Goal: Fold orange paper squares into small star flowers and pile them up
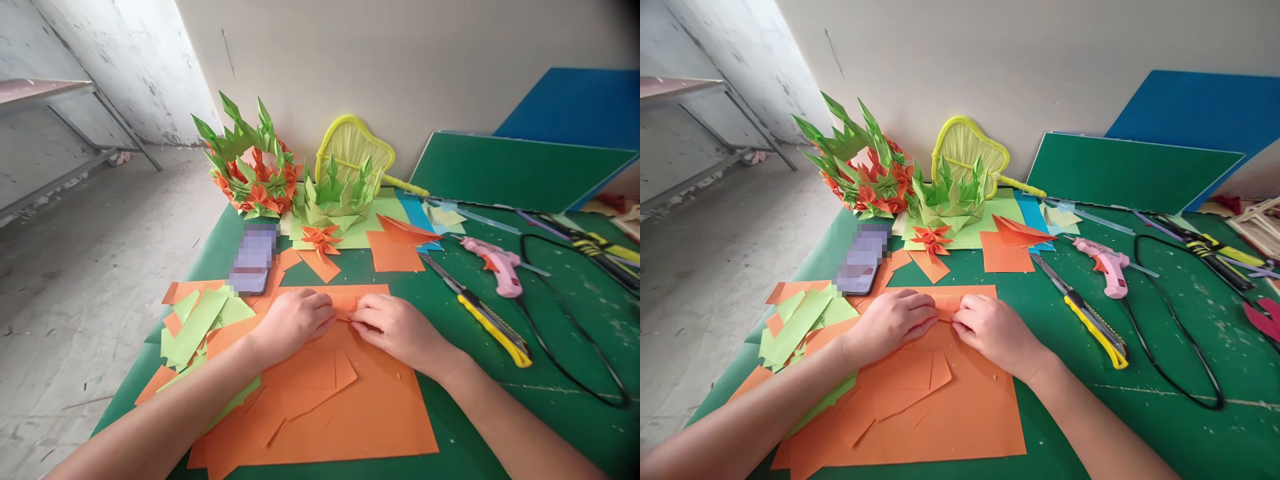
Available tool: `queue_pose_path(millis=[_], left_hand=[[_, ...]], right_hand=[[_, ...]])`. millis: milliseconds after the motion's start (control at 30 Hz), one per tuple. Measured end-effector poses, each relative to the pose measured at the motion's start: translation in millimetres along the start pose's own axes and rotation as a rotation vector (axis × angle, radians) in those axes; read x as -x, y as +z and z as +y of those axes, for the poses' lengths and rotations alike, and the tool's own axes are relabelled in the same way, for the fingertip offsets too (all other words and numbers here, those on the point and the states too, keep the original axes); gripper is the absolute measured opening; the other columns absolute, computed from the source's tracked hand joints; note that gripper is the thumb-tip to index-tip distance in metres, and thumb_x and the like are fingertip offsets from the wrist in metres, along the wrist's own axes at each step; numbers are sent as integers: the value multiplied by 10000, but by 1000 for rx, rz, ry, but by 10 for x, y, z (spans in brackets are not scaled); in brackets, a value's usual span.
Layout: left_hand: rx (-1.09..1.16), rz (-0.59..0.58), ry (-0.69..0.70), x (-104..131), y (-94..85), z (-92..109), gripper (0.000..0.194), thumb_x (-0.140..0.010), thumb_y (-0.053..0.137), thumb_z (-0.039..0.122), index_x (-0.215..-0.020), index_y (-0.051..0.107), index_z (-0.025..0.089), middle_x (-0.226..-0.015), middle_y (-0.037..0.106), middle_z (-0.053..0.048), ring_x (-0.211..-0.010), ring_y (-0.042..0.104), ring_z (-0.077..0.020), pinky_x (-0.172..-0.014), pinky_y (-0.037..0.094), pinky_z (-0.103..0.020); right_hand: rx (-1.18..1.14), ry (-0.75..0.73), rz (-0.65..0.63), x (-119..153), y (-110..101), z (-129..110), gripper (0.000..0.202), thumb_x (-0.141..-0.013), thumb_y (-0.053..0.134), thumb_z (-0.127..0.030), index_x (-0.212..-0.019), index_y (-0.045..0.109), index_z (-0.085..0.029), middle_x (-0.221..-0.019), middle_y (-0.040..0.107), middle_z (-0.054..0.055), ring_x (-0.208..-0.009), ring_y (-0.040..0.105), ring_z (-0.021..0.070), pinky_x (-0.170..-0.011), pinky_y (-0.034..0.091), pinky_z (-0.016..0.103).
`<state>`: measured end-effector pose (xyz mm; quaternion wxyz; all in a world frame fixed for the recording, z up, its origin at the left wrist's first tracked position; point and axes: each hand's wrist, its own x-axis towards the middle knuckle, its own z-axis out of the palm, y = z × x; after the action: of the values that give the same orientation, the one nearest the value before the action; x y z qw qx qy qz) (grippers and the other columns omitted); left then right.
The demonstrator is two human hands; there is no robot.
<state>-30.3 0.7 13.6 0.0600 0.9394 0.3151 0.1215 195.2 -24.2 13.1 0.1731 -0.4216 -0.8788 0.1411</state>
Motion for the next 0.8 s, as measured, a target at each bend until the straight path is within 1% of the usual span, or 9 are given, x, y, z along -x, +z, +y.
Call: queue_pose_path(millis=[100, 267, 400, 533, 600, 700, 800], left_hand=[[45, 19, -45, -30, 13, 14, 294, -971, 390, 235, -852, 653, 179, -859, 685, -47, -723, 605, -154, -699, 483, -281], [128, -3, -127, -39, 34, 26, 217, -949, 439, 220, -854, 628, 172, -863, 690, -46, -792, 632, -177, -766, 509, -302], [157, 19, -165, -28, 56, 15, 196, -939, 462, 222, -826, 614, 170, -878, 684, -47, -784, 633, -177, -752, 513, -303], [157, 43, -171, -31, 72, 0, 220, -946, 476, 255, -793, 607, 167, -872, 666, -40, -756, 632, -169, -731, 509, -297], [141, 58, -184, -32, 73, 3, 242, -959, 456, 266, -806, 616, 167, -961, 655, -46, -740, 635, -152, -711, 509, -285], [96, 90, -209, -28, 74, 20, 273, -965, 428, 254, -806, 631, 164, -1146, 600, -64, -658, 618, -110, -666, 505, -275], [93, 100, -229, -26, 82, 34, 282, -949, 429, 231, -770, 635, 157, -1179, 565, -72, -564, 570, -79, -627, 500, -278]], right_hand=[[-46, 45, 43, -11, 18, -1, 218, -913, 488, -140, -764, 639, -193, -754, 631, 36, -696, 576, 157, -600, 429, 270], [-88, 89, 42, -19, 38, 19, 174, -893, 506, -128, -769, 604, -202, -722, 618, 18, -665, 565, 152, -591, 426, 268], [-87, 136, 33, -27, 44, 12, 197, -908, 495, -137, -736, 566, -203, -719, 611, 8, -652, 560, 144, -569, 411, 263], [-112, 213, 15, -35, 57, 7, 195, -920, 535, -205, -725, 555, -204, -731, 628, 7, -633, 572, 141, -556, 422, 260], [-117, 232, 25, -37, 67, 8, 187, -932, 531, -227, -749, 568, -205, -766, 653, 19, -667, 603, 155, -580, 442, 269], [-125, 257, 31, -42, 78, 11, 178, -944, 506, -212, -781, 579, -208, -807, 678, 23, -724, 633, 170, -620, 466, 284], [-144, 294, 23, -50, 84, 11, 168, -934, 519, -208, -775, 575, -212, -814, 685, 14, -730, 639, 169, -625, 476, 286]])
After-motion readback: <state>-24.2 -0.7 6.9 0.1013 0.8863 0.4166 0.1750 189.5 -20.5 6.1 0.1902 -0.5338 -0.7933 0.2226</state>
